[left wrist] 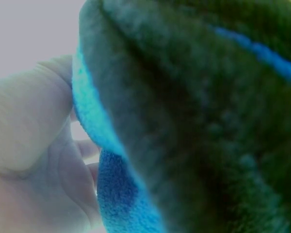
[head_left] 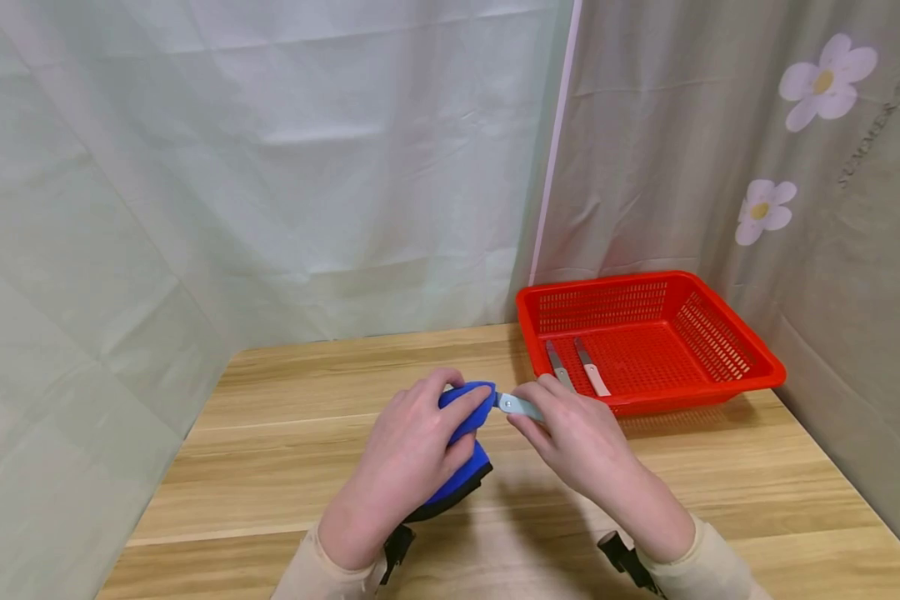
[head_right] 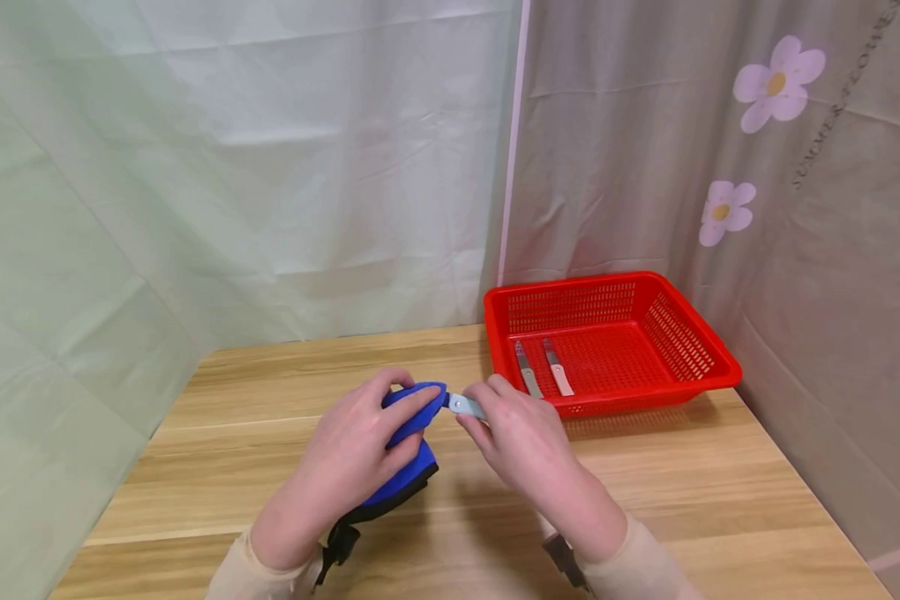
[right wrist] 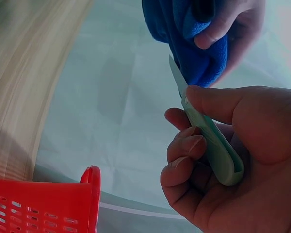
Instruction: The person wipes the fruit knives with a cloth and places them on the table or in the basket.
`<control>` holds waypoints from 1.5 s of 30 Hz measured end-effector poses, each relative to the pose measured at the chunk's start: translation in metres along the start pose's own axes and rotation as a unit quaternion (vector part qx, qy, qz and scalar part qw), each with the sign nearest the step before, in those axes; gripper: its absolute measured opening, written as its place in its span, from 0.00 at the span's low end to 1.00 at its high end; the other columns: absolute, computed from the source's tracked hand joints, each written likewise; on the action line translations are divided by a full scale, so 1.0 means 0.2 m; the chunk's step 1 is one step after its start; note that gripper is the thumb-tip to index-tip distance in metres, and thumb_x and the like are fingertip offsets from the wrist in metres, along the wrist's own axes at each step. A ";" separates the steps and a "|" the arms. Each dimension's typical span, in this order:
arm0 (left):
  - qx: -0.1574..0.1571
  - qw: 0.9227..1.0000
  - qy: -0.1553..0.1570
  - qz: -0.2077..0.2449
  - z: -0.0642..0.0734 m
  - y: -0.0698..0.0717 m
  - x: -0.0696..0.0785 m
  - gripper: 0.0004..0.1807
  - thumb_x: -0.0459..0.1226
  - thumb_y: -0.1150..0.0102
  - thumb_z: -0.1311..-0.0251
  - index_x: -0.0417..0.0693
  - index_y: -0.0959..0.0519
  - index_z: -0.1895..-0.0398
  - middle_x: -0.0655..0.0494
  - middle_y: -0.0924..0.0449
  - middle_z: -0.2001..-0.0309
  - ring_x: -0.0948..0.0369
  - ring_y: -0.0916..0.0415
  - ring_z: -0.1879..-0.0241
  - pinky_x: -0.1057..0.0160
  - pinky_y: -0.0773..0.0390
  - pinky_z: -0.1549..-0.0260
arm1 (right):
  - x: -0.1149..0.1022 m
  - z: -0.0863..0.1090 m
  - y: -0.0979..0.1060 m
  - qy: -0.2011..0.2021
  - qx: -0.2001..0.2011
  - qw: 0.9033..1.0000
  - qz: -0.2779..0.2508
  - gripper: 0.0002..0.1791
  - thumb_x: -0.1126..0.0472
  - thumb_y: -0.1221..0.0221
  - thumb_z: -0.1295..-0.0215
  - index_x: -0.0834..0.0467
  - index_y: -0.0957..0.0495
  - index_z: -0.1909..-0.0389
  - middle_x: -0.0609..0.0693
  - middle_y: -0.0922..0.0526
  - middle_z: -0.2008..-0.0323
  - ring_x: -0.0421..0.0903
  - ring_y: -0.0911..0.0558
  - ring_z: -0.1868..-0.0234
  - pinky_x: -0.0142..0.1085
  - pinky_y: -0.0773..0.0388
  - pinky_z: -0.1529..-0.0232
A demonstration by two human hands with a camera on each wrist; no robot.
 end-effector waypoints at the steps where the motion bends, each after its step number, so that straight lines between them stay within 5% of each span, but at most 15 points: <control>1: 0.000 1.000 0.000 -0.001 0.00 0.00 0.00 0.27 0.38 0.21 0.37 0.52 0.12 0.34 0.45 0.19 0.41 0.50 0.15 0.53 0.50 0.12 0.56 | 0.00 0.00 0.00 -0.001 0.000 1.000 -0.001 0.13 0.57 0.24 0.29 0.51 0.13 0.47 0.42 0.15 0.58 0.39 0.22 0.68 0.32 0.26 0.74; 15: -0.011 0.999 0.034 0.003 0.00 0.01 -0.07 0.26 0.38 0.21 0.36 0.52 0.12 0.34 0.44 0.18 0.41 0.49 0.16 0.51 0.48 0.11 0.53 | 0.00 -0.01 0.01 0.000 0.008 1.000 0.000 0.14 0.58 0.23 0.31 0.52 0.12 0.48 0.42 0.18 0.61 0.38 0.26 0.70 0.31 0.28 0.76; 32: 0.027 0.999 0.037 -0.001 0.02 0.05 -0.15 0.25 0.36 0.20 0.38 0.50 0.11 0.36 0.45 0.18 0.45 0.49 0.15 0.58 0.49 0.13 0.60 | 0.01 -0.01 0.02 -0.003 0.007 1.000 0.001 0.14 0.58 0.22 0.32 0.52 0.13 0.49 0.42 0.17 0.61 0.38 0.25 0.70 0.31 0.27 0.75; 45: 0.020 0.997 0.070 -0.004 0.04 0.06 -0.24 0.26 0.36 0.21 0.36 0.49 0.12 0.34 0.43 0.19 0.43 0.47 0.14 0.59 0.47 0.12 0.63 | 0.02 -0.01 0.03 -0.004 0.011 1.000 0.004 0.15 0.57 0.22 0.31 0.52 0.13 0.48 0.43 0.15 0.59 0.39 0.23 0.67 0.33 0.26 0.73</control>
Point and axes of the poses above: each hand's wrist, its own z-axis away from the middle knuckle, its own y-axis out of the back of the hand, x = y × z, the point moved 9 cm from there along -z, towards the middle knuckle
